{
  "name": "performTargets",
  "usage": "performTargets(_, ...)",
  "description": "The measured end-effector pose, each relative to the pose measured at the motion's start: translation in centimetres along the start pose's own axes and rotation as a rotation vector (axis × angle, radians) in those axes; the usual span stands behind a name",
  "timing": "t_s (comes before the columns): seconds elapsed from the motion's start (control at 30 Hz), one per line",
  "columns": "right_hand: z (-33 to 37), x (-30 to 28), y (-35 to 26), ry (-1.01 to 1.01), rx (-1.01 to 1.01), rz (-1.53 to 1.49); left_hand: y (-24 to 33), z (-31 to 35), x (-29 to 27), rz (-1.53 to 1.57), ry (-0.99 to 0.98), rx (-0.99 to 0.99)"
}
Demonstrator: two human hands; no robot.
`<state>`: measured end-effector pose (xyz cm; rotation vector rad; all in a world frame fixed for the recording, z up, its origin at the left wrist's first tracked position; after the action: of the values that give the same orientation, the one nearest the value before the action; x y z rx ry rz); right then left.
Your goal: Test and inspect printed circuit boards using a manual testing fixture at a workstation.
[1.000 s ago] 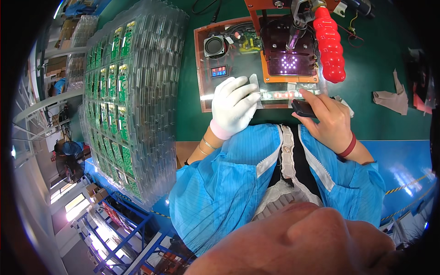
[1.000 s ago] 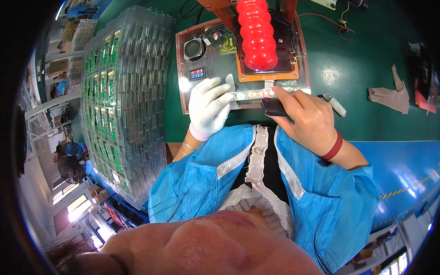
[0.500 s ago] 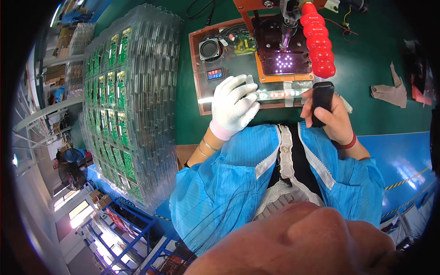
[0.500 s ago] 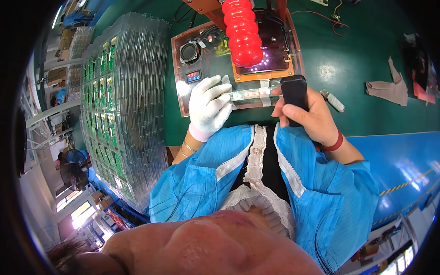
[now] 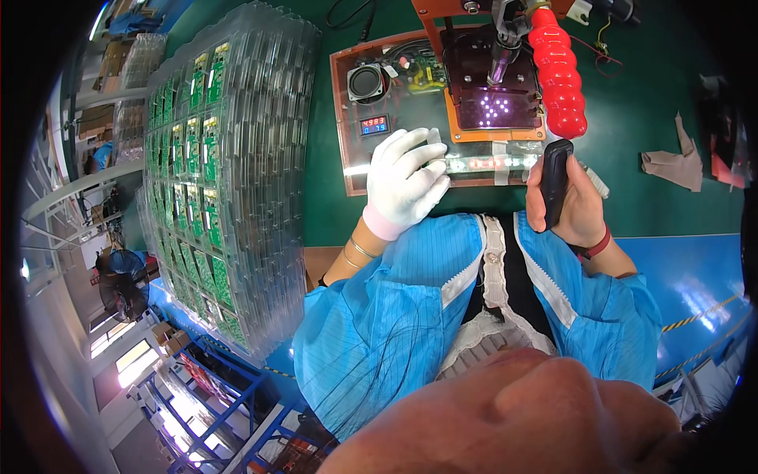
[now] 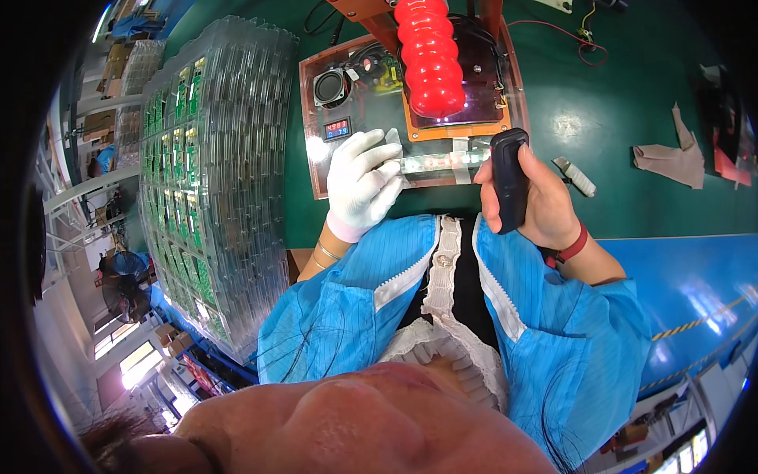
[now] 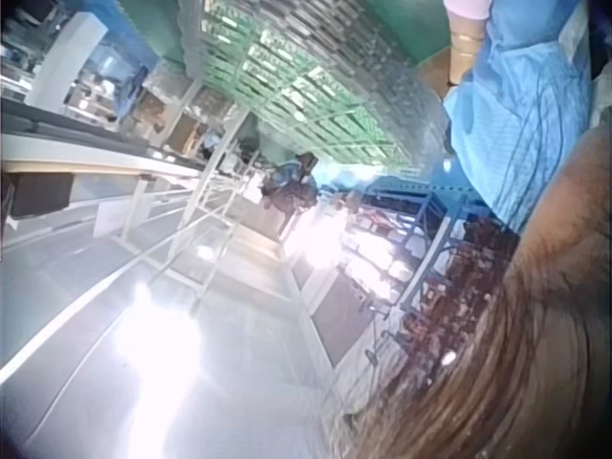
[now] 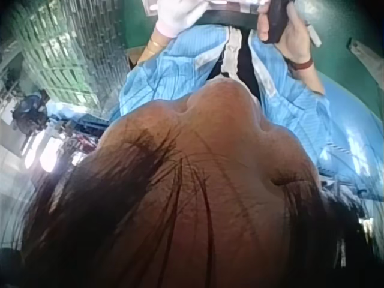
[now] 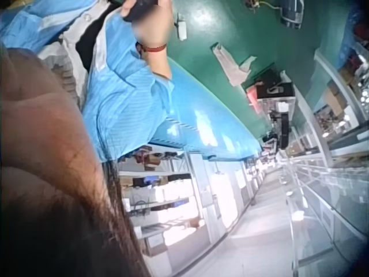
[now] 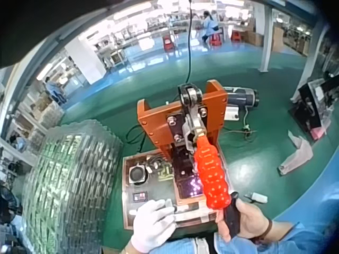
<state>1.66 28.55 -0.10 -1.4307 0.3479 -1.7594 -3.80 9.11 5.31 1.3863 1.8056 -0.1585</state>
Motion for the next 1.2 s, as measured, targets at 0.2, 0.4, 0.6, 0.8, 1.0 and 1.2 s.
performTargets(0.2,-0.1,-0.4,0.4,0.042,0.019,-0.041,-0.2,0.0,-0.6,0.091,0.013,-0.034)
performTargets(0.4,-0.5,-0.4,0.6,-0.02,0.036,-0.158,-0.5,-0.1,-1.1,0.083,0.047,-0.093)
performTargets(0.6,-0.4,-0.6,1.0,0.021,0.082,-0.198,-0.5,0.0,-1.3,0.069,0.05,-0.063)
performTargets(0.8,-0.4,-0.4,0.8,0.017,0.078,-0.207,-0.6,0.1,-1.2,0.067,0.035,-0.063)
performTargets(1.0,-0.3,-0.2,0.9,0.013,0.091,-0.228,-0.5,0.1,-1.1,0.068,0.031,-0.07)
performTargets(1.2,-0.4,0.7,0.7,-0.014,0.087,-0.231,-0.5,0.0,-1.1,0.07,0.039,-0.063)
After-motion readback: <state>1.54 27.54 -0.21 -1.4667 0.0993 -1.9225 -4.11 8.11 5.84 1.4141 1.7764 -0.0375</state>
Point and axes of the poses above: each hand's wrist, its own z-axis away from the middle knuckle, its own x-axis out of the palm, y = z × x, the point moved 9 cm from there along -z, towards the middle knuckle, and after that the axes turned 6 degrees about y, right-handed, at the moved point
